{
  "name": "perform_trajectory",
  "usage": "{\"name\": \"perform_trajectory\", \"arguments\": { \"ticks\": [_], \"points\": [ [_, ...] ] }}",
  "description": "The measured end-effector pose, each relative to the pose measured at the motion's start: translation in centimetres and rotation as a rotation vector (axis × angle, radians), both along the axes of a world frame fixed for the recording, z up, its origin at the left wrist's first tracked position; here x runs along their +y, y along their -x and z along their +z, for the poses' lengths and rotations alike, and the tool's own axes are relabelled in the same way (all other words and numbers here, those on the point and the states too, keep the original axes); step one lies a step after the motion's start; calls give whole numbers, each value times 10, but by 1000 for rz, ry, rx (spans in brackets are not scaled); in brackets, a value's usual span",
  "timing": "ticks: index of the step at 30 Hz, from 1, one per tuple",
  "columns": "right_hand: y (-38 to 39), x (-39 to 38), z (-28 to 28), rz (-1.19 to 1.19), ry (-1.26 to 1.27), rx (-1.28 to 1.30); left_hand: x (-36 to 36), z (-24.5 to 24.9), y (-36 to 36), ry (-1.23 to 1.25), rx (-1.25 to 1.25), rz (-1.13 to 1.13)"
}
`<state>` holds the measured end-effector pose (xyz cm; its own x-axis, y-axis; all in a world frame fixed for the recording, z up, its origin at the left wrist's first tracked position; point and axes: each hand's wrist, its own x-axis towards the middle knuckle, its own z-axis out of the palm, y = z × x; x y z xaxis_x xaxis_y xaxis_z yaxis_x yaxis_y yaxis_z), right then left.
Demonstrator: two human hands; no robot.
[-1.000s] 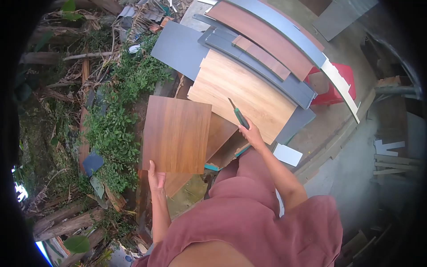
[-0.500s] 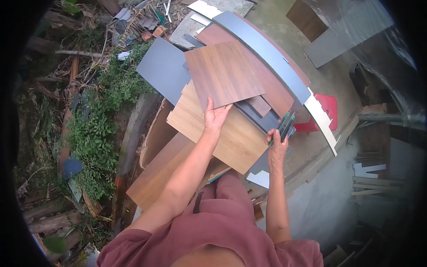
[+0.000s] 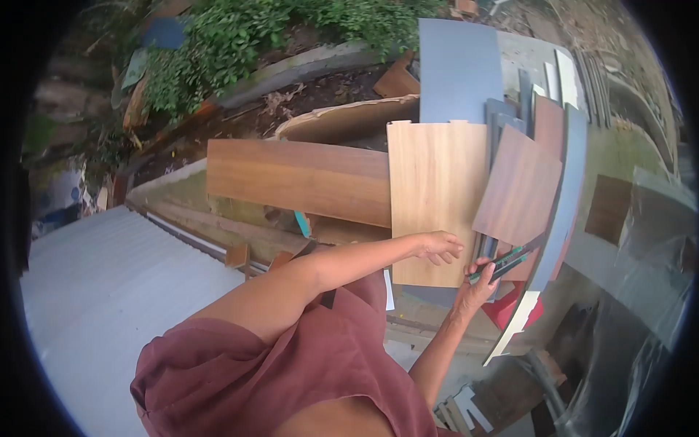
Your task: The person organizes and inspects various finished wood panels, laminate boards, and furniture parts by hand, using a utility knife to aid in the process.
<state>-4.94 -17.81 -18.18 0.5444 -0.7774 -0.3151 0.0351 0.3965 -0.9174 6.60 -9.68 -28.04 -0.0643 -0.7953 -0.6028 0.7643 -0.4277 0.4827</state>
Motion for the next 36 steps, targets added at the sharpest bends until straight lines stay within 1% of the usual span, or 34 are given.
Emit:
{"name": "perform_trajectory", "arguments": {
  "ticks": [2, 3, 6, 8, 9, 10, 11, 12, 13, 14, 15, 16, 18, 19, 20, 21, 22, 23, 25, 26, 28, 29, 31, 32, 34, 36],
  "points": [
    [-28, 26, 8, 152, -11, 21, 60, -15, -11, 72, 115, -16],
    [-38, 41, 11, 250, -11, 43, 98, -22, -17, 93, 98, 62],
    [-64, 90, 5, 490, -18, 127, 235, -60, -25, -4, 86, 436],
    [-81, 137, 6, 699, 22, 215, 345, -83, -9, -188, 21, 712],
    [-87, 157, -2, 806, 39, 245, 396, -108, 9, -334, 13, 875],
    [-91, 179, -6, 902, 62, 276, 447, -122, 34, -541, -31, 1049],
    [-97, 204, -6, 988, 96, 311, 491, -122, 56, -826, -45, 1209],
    [-103, 229, -7, 1083, 144, 318, 529, -139, 92, -1047, -158, 1462],
    [-109, 254, -5, 1170, 212, 320, 563, -148, 129, -1269, -209, 1550],
    [-114, 277, -4, 1257, 280, 319, 593, -200, 184, -1558, -349, 1496],
    [-119, 296, -1, 1337, 332, 347, 610, -180, 214, -1529, -145, 1630],
    [-124, 316, 2, 1400, 441, 350, 624, -181, 251, -1546, -50, 1632],
    [-132, 345, 6, 1541, 604, 364, 627, -144, 293, -1576, 177, 1478],
    [-136, 353, 5, 1600, 632, 431, 631, -163, 337, -1598, -129, 1033],
    [-139, 361, 3, 1623, 648, 427, 628, -194, 382, -1551, -410, 580],
    [-141, 367, 1, 1669, 691, 438, 618, -211, 411, -1563, -294, 622],
    [-142, 371, -2, 1713, 735, 451, 606, -216, 424, -1569, -177, 660],
    [-143, 372, -7, 1720, 765, 463, 595, -224, 433, -1559, -161, 678],
    [-143, 374, -15, 1748, 777, 468, 584, -219, 432, -1586, 213, 994],
    [-143, 373, -21, 1760, 772, 476, 582, -217, 426, -1578, 228, 1010],
    [-147, 372, -38, 1791, 788, 476, 580, -224, 412, -1767, 184, 1061],
    [-148, 374, -44, 1779, 783, 468, 585, -235, 407, -1786, 186, 1062],
    [-152, 381, -58, 1753, 806, 432, 599, -266, 402, -1818, 196, 1031],
    [-153, 387, -67, 1714, 771, 396, 606, -285, 397, -1852, 203, 1016],
    [-158, 394, -84, 1577, 830, 403, 628, -320, 387, -1871, 170, 982],
    [-171, 389, -101, 1596, 859, 333, 645, -356, 383, -1906, 190, 979]
  ]
}}
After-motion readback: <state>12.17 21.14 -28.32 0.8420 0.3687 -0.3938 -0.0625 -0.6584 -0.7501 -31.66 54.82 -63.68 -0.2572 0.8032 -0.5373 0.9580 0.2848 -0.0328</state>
